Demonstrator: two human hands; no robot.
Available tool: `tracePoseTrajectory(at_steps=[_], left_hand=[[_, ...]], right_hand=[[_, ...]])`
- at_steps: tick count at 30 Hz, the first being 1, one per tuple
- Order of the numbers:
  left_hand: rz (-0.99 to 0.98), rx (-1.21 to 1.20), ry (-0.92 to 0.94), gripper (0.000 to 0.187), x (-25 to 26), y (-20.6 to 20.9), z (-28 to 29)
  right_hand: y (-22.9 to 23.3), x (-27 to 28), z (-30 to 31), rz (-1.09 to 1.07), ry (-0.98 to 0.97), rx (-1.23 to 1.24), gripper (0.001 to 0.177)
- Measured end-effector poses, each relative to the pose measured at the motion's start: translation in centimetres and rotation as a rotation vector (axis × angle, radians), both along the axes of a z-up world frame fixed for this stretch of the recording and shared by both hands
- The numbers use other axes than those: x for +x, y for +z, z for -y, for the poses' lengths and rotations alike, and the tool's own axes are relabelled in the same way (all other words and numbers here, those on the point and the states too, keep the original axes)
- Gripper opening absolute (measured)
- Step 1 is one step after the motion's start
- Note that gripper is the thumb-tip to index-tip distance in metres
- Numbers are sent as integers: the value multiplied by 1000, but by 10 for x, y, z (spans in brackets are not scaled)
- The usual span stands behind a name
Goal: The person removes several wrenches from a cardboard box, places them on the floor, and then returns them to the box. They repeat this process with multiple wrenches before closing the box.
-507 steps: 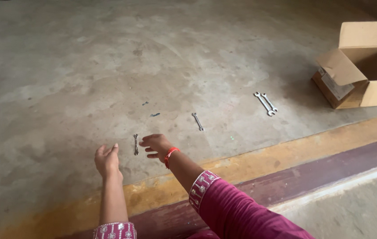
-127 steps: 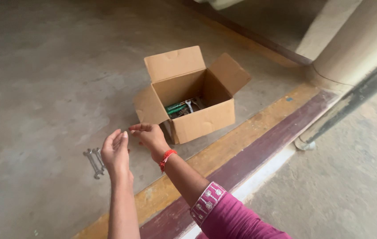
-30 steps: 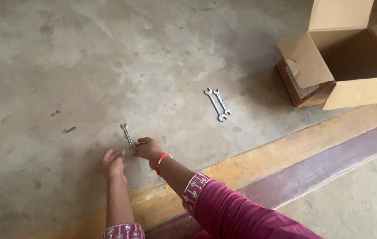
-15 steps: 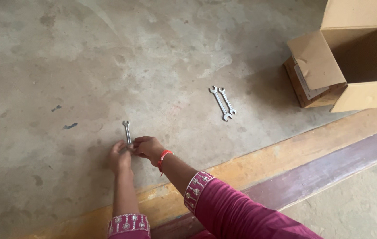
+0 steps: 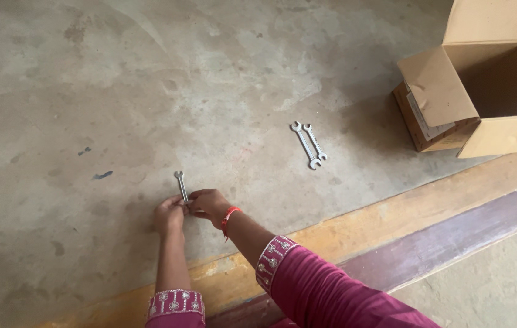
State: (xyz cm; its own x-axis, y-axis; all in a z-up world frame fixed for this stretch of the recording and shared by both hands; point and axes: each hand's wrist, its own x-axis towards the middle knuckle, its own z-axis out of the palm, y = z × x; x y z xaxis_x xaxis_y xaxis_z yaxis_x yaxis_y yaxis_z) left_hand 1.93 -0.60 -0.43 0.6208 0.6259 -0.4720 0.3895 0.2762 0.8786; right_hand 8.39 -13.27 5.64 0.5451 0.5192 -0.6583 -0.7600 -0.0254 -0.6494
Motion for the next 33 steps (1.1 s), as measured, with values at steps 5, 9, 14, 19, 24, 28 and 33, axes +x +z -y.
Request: tracePoseTrajectory(at_steps=[5,9,14,19,24,28,33], left_hand=[[-13,36,-48,17,-7,-4,0],[-34,110,-88,16,-9,-8,10],[-320,-109,-156,11,-12,-10,21],[-149,-240,-150,15,-31,-10,36],[-103,-251,-129,15,-38,22,52],[-32,-202,-123,19,-43,62,71],[73,-156,-158,28,-54,110,95]], right_hand=[[-3,-1,1,-81,-35,-50,21],[-1,-5,7,-92,-65,-199,13],[6,-11,18,-128,-131,-188,19],[12,-18,38,-124,-110,-157,28],[40,-32,60,-40,-78,-125,35],[72,-41,78,61,-90,-110,32],[105,-56,101,178,-149,-43,31]])
